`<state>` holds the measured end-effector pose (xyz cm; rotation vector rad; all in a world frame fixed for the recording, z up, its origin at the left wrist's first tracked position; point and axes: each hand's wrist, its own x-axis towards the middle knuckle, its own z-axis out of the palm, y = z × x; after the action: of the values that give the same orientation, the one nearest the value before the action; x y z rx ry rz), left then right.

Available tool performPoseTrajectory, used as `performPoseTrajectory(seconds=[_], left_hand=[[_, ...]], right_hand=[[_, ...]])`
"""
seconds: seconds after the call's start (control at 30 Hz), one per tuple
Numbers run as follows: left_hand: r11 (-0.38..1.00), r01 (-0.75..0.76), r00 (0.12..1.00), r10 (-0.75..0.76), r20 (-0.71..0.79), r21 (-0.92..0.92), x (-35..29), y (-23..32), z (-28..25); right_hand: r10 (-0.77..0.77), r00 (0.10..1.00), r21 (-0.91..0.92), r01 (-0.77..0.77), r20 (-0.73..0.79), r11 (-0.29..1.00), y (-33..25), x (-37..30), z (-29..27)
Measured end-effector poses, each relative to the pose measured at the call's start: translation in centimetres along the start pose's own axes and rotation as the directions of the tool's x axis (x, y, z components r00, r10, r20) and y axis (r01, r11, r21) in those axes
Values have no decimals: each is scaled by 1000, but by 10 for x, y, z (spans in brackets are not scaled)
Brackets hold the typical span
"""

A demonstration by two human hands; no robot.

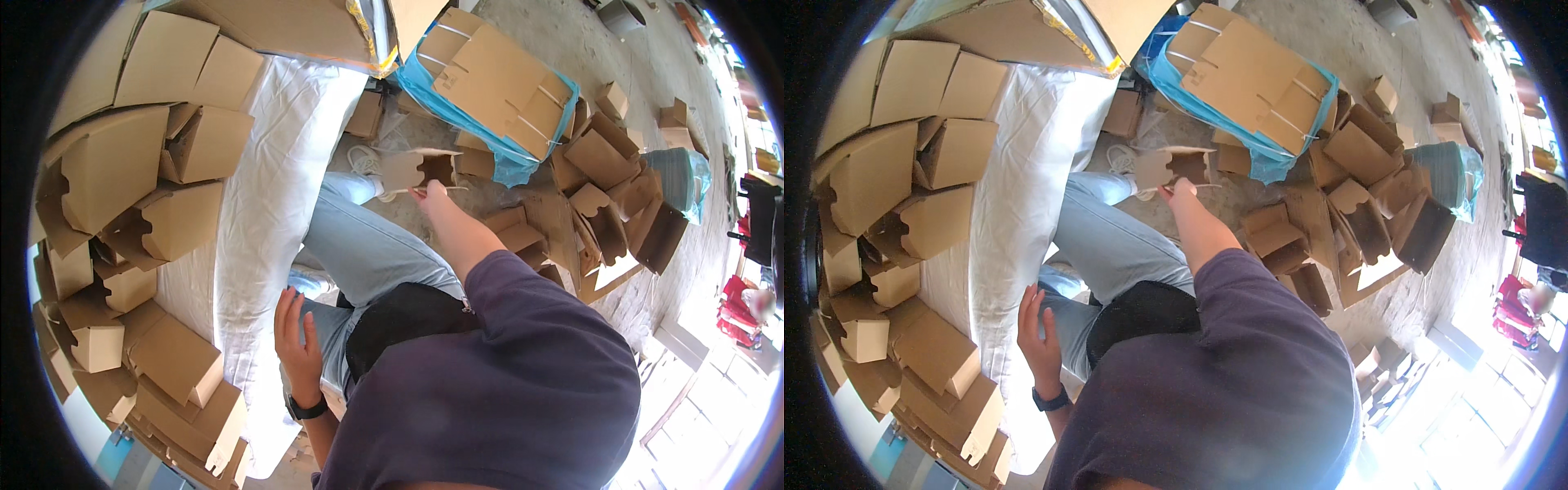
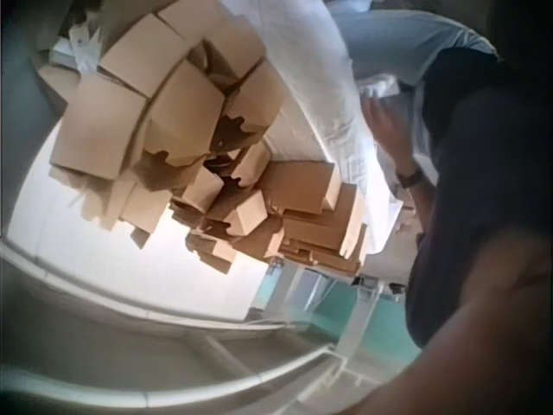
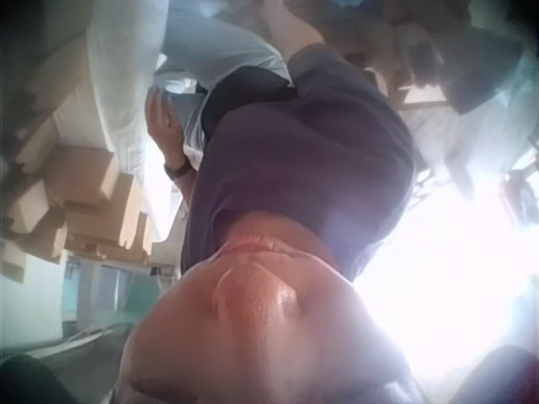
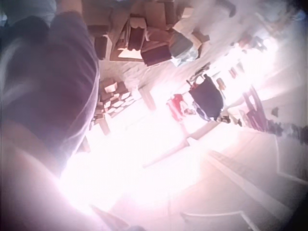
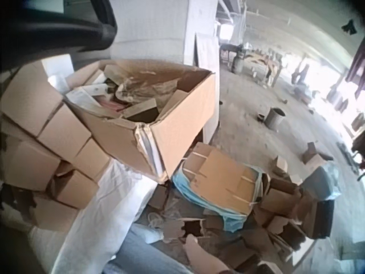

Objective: The person folds cardboard boxes by hand, picking up flat cardboard sheets from the floor and assembling them into boxes on a table.

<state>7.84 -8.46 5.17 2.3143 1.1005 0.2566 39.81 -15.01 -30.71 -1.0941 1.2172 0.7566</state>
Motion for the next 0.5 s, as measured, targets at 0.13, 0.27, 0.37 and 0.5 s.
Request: performPoseTrajectory(seconds=[0.13, 0.27, 0.37, 0.5], left_hand=[[999, -9, 1000, 9, -3, 39, 4, -4, -8], [999, -4, 1000, 4, -2, 38, 13, 0, -12], [1000, 11, 1000, -11, -1, 11, 7, -5, -8], [1000, 7, 1000, -7, 10, 13, 3, -4, -1]], right_hand=[[-42, 999, 117, 41, 1, 992, -9, -11, 35], [12, 1000, 252, -8, -16, 968, -10, -7, 52], [51, 997, 214, -39, -50, 976, 8, -22, 37], [108, 989, 235, -82, -99, 968, 21, -30, 18]])
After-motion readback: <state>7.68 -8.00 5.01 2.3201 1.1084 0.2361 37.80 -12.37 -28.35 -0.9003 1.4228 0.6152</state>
